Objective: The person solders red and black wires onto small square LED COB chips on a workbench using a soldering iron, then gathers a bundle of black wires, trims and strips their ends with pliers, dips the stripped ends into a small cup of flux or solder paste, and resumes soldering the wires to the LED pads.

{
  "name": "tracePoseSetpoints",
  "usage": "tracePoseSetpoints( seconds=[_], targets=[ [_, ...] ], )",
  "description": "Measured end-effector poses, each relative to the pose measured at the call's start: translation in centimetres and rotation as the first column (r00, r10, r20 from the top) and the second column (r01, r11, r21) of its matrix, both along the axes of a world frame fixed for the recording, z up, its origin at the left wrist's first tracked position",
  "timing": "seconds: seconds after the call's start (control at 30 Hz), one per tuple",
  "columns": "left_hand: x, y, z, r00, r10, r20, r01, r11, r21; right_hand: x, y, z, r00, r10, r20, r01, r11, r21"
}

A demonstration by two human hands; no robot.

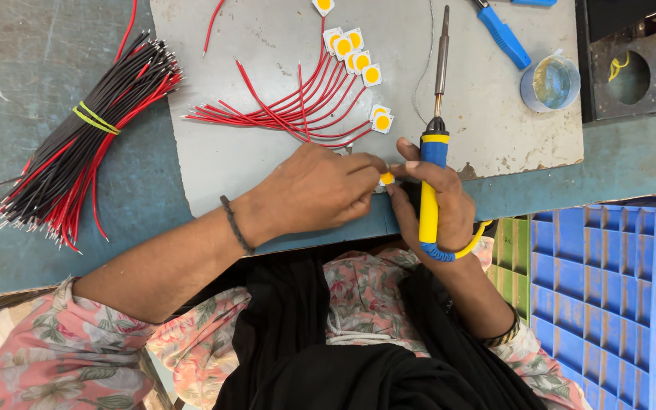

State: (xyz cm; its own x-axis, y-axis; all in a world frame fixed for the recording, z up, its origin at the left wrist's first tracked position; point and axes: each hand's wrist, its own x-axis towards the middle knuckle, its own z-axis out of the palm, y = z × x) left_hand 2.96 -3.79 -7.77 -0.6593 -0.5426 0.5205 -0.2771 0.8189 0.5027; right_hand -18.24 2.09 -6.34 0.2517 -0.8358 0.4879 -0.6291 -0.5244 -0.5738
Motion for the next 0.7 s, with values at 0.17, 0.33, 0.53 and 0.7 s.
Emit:
tracePoseSetpoints(
  seconds=[0.17,0.33,0.53,0.7],
  targets=[
    [-0.6,0.3,0.0,0.994,0.066,0.093,-0.060,0.996,-0.060,-0.3,-0.1,0.1,0.998,-0.015,-0.066,0.013,0.999,-0.032],
    [-0.8,0.2,0.2,0.991,0.081,0.107,-0.076,0.996,-0.048,-1.9,0.4,-0.5,0.999,-0.015,0.052,0.015,1.000,-0.004],
    [-0.9,0.0,0.3,0.992,0.060,0.111,-0.057,0.998,-0.030,-7.4,2.6,-1.1,0.916,-0.069,0.396,0.073,0.997,0.006],
    [-1.0,-0.1,0.2,0.990,0.026,0.139,-0.025,1.000,-0.005,-11.6,1.5,-0.3,0.787,-0.060,0.614,0.232,0.951,-0.206]
  ],
)
